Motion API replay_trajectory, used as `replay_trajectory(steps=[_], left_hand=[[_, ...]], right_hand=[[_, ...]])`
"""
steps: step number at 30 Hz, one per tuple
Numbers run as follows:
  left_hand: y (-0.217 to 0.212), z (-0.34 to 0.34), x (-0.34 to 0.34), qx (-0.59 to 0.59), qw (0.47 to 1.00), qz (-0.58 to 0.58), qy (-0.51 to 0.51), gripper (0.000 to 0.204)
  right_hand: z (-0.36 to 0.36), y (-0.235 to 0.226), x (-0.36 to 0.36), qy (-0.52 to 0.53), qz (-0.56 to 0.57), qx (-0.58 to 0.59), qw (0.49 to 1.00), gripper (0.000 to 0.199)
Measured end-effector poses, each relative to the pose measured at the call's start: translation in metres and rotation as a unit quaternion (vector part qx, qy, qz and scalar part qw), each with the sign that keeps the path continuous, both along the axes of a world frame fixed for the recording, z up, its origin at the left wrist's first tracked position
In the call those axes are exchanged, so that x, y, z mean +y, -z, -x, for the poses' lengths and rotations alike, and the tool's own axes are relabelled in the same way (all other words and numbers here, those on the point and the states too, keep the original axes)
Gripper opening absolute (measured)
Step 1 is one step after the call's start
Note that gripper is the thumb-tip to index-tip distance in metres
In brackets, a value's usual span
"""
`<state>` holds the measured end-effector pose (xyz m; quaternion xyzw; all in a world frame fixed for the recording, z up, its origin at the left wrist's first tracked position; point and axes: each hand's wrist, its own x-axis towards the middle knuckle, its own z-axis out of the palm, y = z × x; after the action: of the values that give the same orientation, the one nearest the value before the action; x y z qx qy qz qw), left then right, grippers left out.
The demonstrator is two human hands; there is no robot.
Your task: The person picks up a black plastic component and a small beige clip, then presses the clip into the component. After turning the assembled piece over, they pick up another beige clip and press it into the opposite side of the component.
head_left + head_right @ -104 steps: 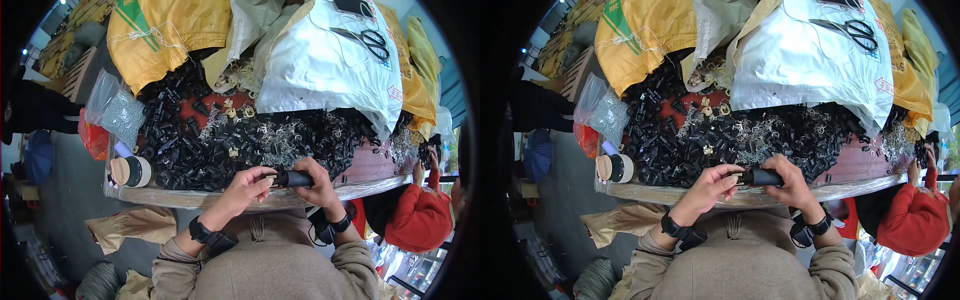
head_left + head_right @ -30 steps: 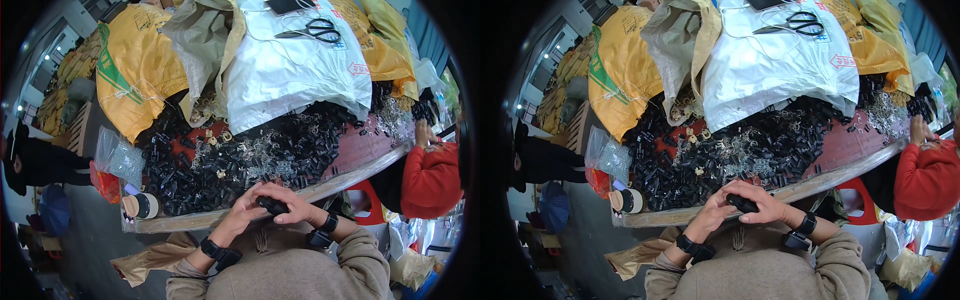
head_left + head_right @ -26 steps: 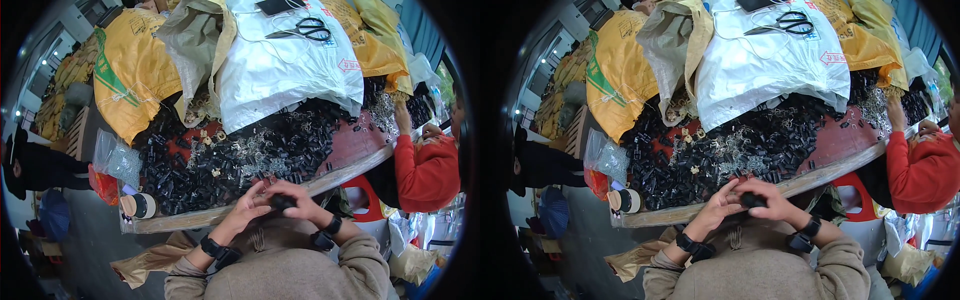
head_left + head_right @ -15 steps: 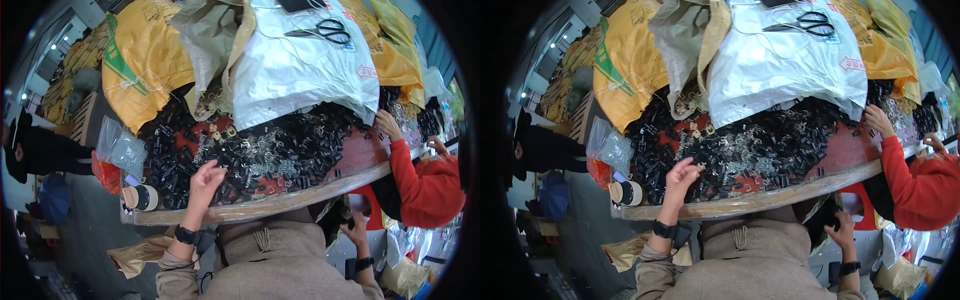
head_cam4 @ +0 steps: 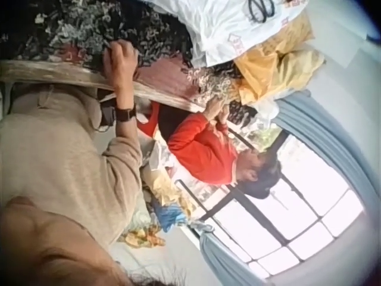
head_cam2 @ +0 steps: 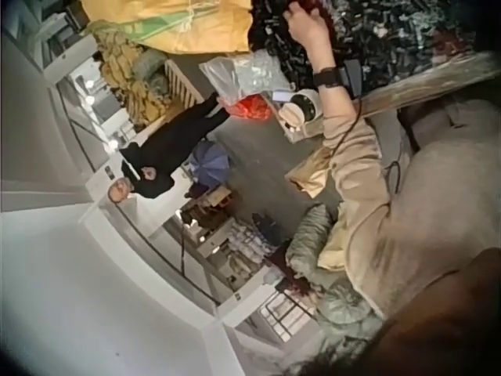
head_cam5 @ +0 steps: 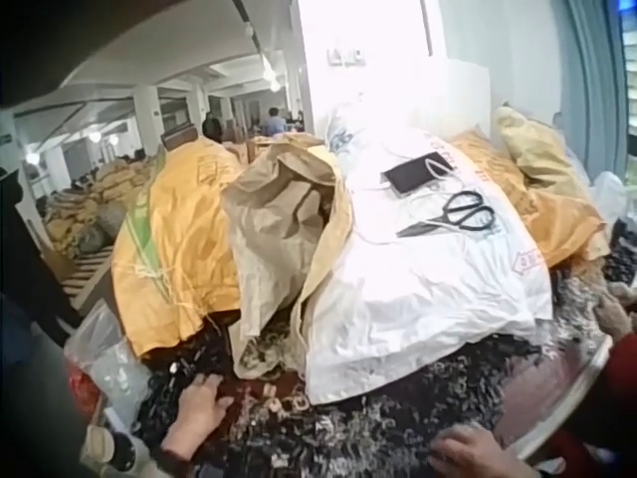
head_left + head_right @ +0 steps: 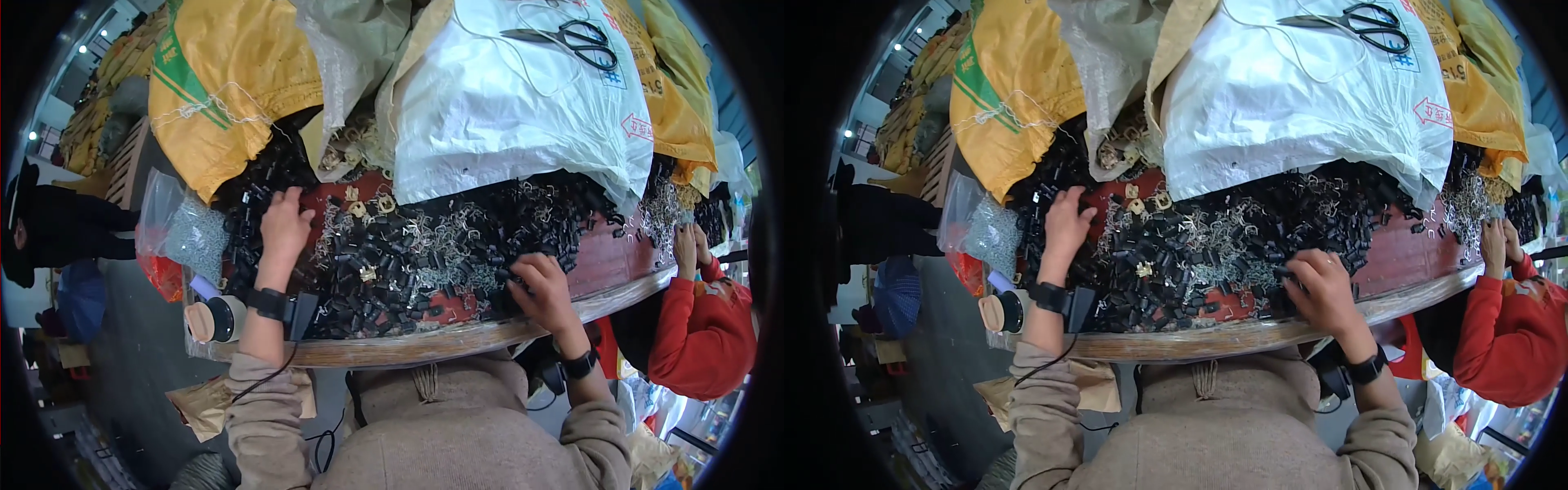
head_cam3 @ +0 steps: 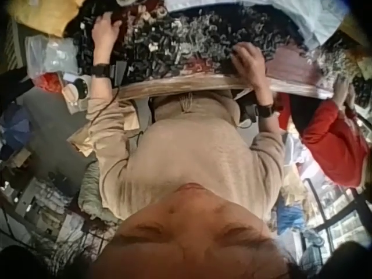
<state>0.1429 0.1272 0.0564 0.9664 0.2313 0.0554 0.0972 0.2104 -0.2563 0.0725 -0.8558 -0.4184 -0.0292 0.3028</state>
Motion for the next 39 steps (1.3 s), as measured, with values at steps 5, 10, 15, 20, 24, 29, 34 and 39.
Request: replay_trajectory(steps=[5, 10, 15, 20, 24, 29, 34, 39], left_hand=[[-0.006, 0.032, 0.003, -0.175, 0.954, 0.244, 0.0, 0.039], [-0.02, 0.085, -0.054, -0.195, 0.563, 0.801, -0.062, 0.04], [0.002, 0.127, -0.094, -0.149, 0.483, 0.862, -0.042, 0.04], [0.011, 0.133, -0.104, -0.152, 0.346, 0.923, -0.075, 0.041], [0.006, 0.122, -0.114, -0.152, 0.312, 0.933, -0.096, 0.045], [0.012, 0.11, -0.116, -0.115, 0.31, 0.941, -0.067, 0.045], [0.011, 0.098, -0.125, -0.082, 0.284, 0.951, -0.091, 0.046], [0.006, 0.088, -0.143, -0.048, 0.423, 0.904, -0.044, 0.038]], right_hand=[[0.004, 0.002, 0.026, -0.045, 0.005, -0.008, 0.999, 0.019], [0.022, 0.013, 0.033, -0.107, 0.007, 0.032, 0.994, 0.015], [0.039, 0.023, 0.039, -0.079, 0.068, 0.019, 0.994, 0.009], [0.049, 0.03, 0.041, -0.056, 0.102, 0.004, 0.993, 0.009], [0.05, 0.035, 0.043, -0.056, 0.14, -0.011, 0.989, 0.011], [0.047, 0.039, 0.046, -0.015, 0.136, 0.015, 0.99, 0.015], [0.036, 0.026, 0.047, -0.047, 0.002, 0.148, 0.988, 0.009], [0.043, 0.021, 0.047, -0.002, -0.134, 0.547, 0.826, 0.012]])
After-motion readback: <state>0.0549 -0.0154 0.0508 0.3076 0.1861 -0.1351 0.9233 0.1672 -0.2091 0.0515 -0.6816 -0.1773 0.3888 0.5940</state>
